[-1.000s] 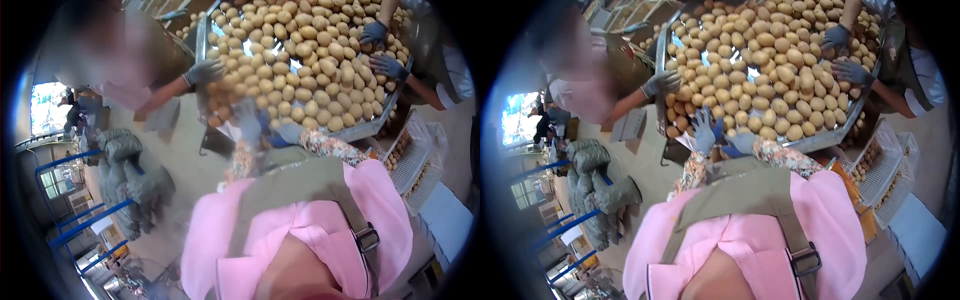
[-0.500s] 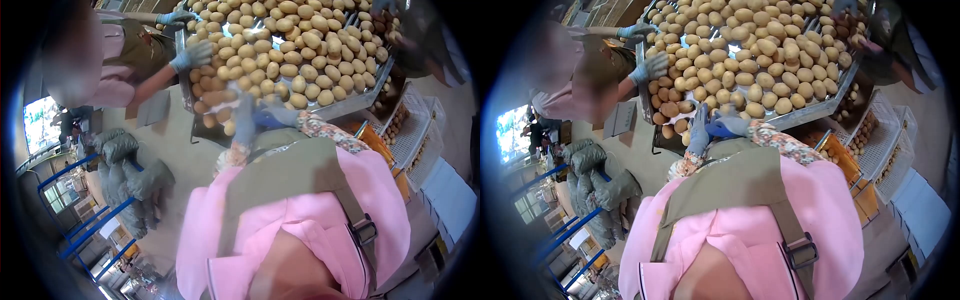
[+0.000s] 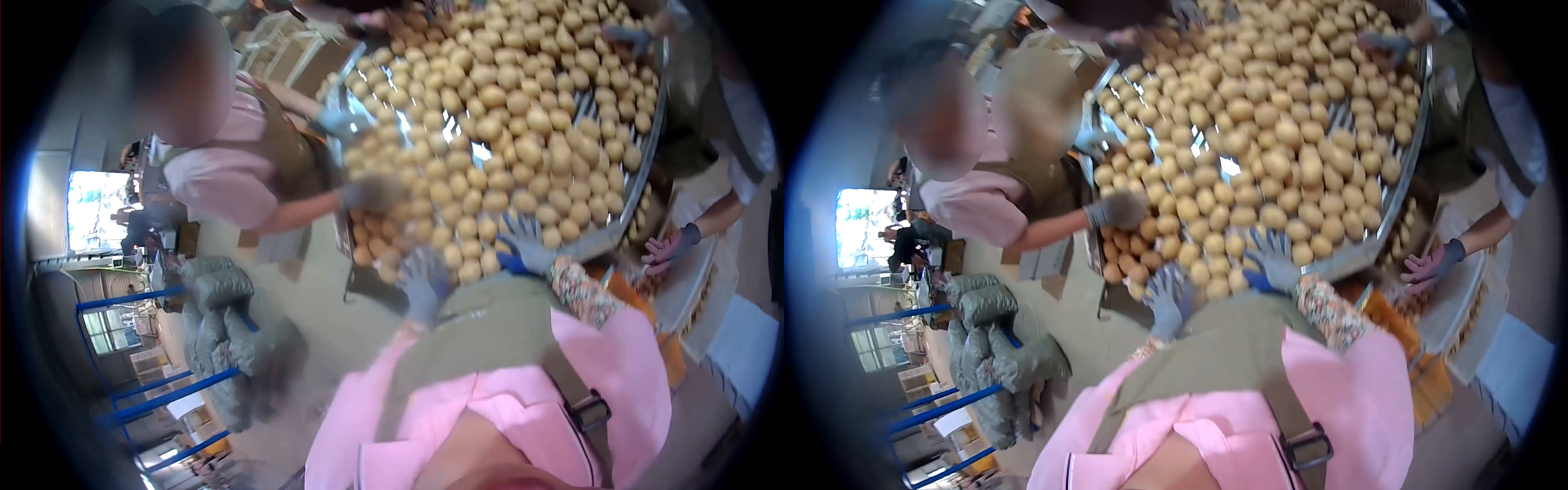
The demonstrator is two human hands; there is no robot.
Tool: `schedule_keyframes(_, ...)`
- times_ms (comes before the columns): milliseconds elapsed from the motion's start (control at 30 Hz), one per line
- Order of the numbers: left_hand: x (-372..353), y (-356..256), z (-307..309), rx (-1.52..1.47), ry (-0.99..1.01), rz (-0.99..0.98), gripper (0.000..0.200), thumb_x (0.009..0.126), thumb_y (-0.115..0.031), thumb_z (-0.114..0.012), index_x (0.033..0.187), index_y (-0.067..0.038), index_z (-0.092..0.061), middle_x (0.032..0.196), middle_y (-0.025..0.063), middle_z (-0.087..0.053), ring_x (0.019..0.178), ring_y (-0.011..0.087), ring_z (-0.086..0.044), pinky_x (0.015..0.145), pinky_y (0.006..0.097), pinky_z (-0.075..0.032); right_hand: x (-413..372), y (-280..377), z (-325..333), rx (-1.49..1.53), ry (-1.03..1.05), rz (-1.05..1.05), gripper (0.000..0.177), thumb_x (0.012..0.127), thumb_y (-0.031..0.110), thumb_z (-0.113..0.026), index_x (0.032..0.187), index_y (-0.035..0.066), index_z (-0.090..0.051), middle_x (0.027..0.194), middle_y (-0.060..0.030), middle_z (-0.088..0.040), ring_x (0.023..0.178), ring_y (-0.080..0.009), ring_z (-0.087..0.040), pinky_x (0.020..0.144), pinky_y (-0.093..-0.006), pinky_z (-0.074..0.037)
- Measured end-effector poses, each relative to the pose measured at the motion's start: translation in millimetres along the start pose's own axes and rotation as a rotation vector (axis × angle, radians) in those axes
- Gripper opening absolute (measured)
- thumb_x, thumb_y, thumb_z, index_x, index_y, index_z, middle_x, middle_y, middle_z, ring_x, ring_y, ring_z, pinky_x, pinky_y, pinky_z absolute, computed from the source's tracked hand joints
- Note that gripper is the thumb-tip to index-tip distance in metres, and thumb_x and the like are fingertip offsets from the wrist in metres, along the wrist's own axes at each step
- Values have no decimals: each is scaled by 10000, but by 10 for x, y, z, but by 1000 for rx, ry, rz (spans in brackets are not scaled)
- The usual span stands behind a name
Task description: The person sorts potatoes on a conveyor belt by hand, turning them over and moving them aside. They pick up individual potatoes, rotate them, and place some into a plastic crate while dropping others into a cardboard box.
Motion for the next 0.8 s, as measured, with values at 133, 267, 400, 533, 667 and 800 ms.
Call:
schedule_keyframes(133, 274, -93, -437, 136, -14, -85, 691, 879, -431, -517, 1468, -139, -302, 1484, 148, -311, 1339, 510, -248, 995, 746, -173, 199, 14, -24, -6, 23, -136, 489, 886, 485, -522, 1239, 148, -555, 1548, -141, -220, 1390, -451, -185, 1107, -623, -55)
schedule_keyframes(267, 281, -200, -313, 6, -91, -111, 647, 891, -377, -511, 1465, -151, -314, 1444, 136, -368, 1342, 450, -289, 1003, 696, -205, 143, 48, -76, -147, -64, -130, 548, 874, 476, -525, 1289, 119, -512, 1530, -129, -257, 1371, -434, -230, 1114, -614, -68)
schedule_keyframes(400, -153, -64, 73, 73, 92, -50, 673, 912, -469, -469, 1471, -137, -297, 1516, 118, -285, 1411, 355, -226, 1105, 646, -91, 27, 206, 265, -199, -168, -57, 485, 871, 426, -544, 1263, 141, -552, 1495, -122, -313, 1351, -401, -281, 1117, -567, -151)
schedule_keyframes(533, -249, 376, 160, -26, -56, -37, 635, 904, -455, -501, 1439, -141, -370, 1483, 106, -345, 1411, 314, -249, 1115, 599, -138, 162, 212, 455, 118, -198, 110, 334, 901, 344, -561, 1154, 129, -602, 1219, -116, -571, 1131, -297, -536, 932, -404, -432)
schedule_keyframes(667, -137, 590, 27, 198, -241, -148, 610, 882, -422, -537, 1408, -138, -417, 1461, 113, -380, 1371, 318, -304, 1098, 552, -205, 324, 506, -311, 636, 556, -106, 297, 951, 337, -511, 1099, 114, -639, 912, -96, -658, 836, -186, -624, 733, -333, -476)
schedule_keyframes(800, 377, 113, 689, 126, -543, -165, 600, 887, -433, -525, 1417, -174, -417, 1453, 183, -386, 1334, 384, -347, 1071, 564, -234, 667, 1030, -753, 562, 525, -132, 255, 926, 276, -494, 1074, 146, -655, 990, -94, -648, 896, -243, -611, 781, -364, -473)
Point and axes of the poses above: each hand's wrist, its own x-axis towards the middle knuckle, its own z-axis out of the back of the hand, y = z × x, the point moved 9 cm from there along x, towards the middle knuckle
